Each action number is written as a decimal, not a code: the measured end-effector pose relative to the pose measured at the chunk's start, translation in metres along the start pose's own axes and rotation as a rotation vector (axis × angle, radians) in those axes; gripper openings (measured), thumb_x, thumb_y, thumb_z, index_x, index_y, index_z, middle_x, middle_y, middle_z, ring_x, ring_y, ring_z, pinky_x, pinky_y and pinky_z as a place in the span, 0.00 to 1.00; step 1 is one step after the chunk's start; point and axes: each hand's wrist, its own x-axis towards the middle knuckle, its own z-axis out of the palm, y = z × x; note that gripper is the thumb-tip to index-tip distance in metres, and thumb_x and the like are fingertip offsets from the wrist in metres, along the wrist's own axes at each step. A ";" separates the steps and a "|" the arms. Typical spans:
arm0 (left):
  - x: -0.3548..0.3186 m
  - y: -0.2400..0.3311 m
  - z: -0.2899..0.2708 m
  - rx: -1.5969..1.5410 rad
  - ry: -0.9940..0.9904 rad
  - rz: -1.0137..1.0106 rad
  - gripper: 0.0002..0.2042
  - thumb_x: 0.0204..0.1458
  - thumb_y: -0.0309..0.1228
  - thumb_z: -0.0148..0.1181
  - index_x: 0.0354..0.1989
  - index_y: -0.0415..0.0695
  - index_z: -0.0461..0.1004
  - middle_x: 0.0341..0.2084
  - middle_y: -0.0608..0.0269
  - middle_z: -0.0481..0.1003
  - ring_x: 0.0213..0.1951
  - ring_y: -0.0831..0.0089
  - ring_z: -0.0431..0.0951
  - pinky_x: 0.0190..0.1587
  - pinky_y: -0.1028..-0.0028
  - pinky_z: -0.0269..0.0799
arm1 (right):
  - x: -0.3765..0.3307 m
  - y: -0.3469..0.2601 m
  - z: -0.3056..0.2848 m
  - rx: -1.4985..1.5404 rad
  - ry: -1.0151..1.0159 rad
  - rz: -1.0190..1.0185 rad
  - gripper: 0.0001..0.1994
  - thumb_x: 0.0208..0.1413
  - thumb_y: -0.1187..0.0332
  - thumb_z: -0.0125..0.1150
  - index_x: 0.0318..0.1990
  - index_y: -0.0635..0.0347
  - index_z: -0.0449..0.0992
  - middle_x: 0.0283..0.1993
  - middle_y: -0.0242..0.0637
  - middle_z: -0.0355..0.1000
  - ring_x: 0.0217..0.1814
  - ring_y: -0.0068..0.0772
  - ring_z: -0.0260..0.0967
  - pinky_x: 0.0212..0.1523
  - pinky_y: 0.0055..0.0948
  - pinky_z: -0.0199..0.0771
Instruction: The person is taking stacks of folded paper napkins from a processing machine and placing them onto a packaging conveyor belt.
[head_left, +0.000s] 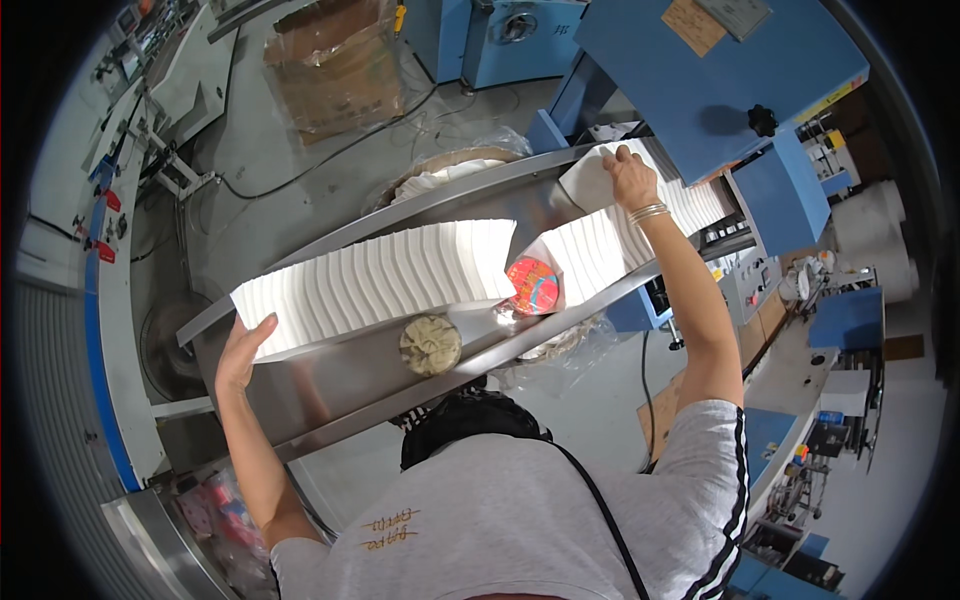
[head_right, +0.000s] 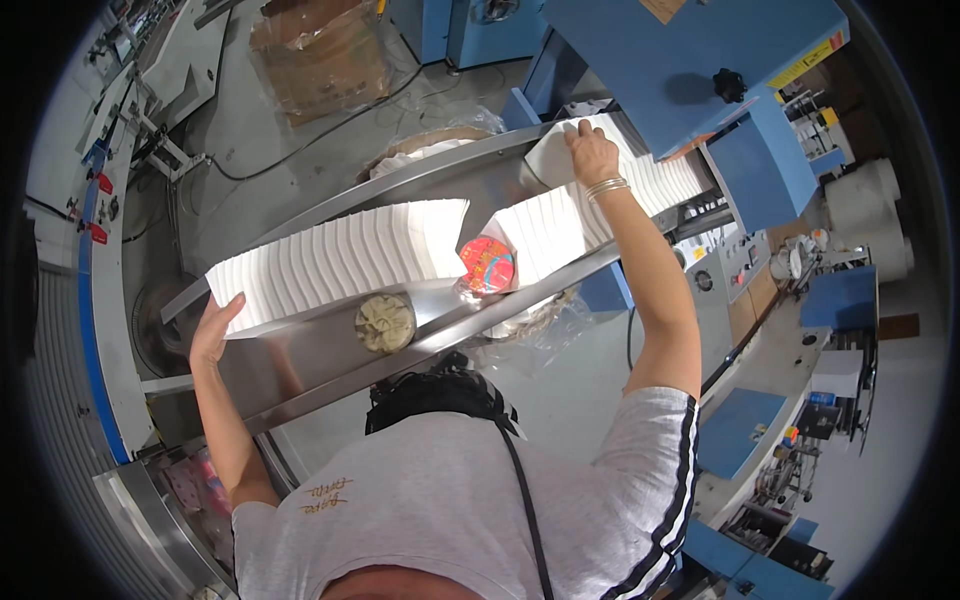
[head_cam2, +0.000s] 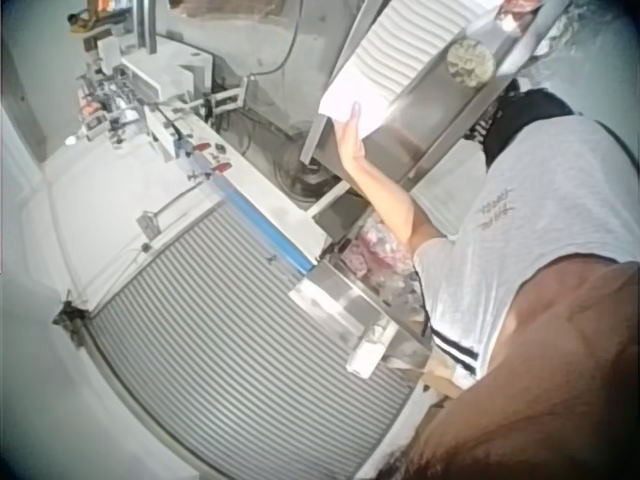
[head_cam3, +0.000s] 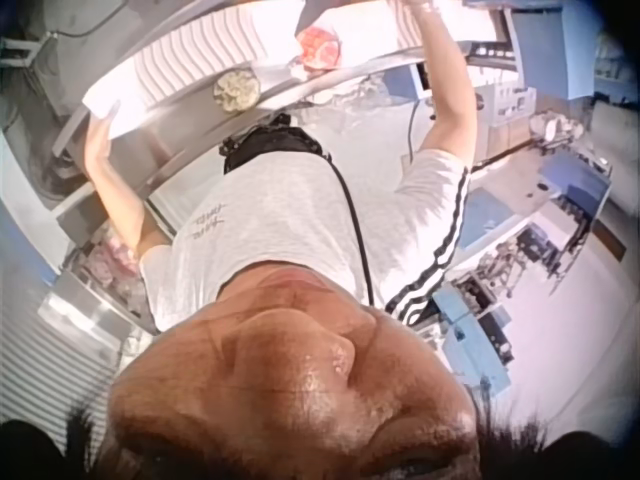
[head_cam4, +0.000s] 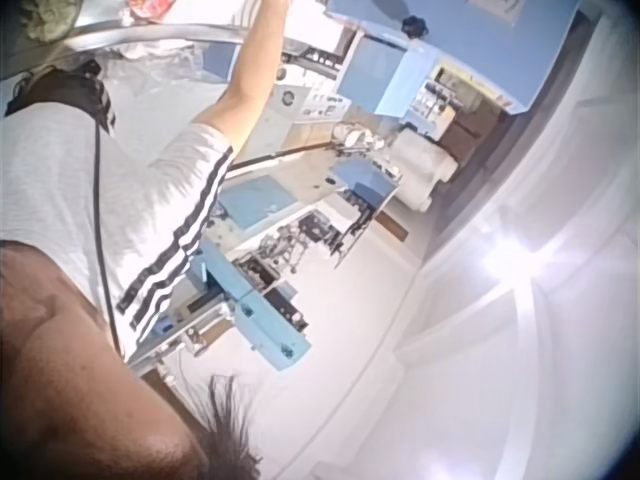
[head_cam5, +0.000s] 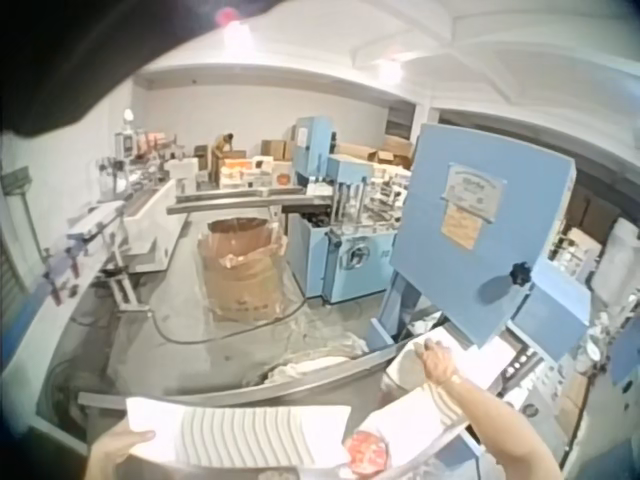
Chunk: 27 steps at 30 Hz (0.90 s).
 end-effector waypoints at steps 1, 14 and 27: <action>0.001 0.000 0.000 0.000 -0.010 0.003 0.42 0.47 0.38 0.66 0.66 0.36 0.49 0.62 0.56 0.59 0.64 0.66 0.56 0.65 0.70 0.45 | -0.001 0.003 0.002 0.021 0.029 0.002 0.12 0.50 0.73 0.55 0.44 0.51 0.74 0.46 0.38 0.66 0.50 0.39 0.68 0.44 0.32 0.76; 0.004 -0.004 -0.004 0.021 -0.045 0.017 0.43 0.48 0.39 0.66 0.67 0.37 0.47 0.64 0.56 0.56 0.66 0.66 0.53 0.66 0.69 0.43 | -0.169 -0.186 -0.107 0.739 0.384 -0.560 0.18 0.44 0.53 0.66 0.37 0.55 0.73 0.30 0.34 0.69 0.33 0.36 0.70 0.32 0.32 0.72; 0.006 -0.002 -0.004 0.024 -0.062 -0.005 0.44 0.48 0.41 0.66 0.67 0.36 0.45 0.64 0.55 0.55 0.66 0.65 0.52 0.66 0.70 0.42 | -0.200 -0.265 -0.080 0.860 0.104 -0.314 0.36 0.33 0.51 0.72 0.52 0.52 0.64 0.46 0.43 0.62 0.47 0.46 0.65 0.37 0.40 0.73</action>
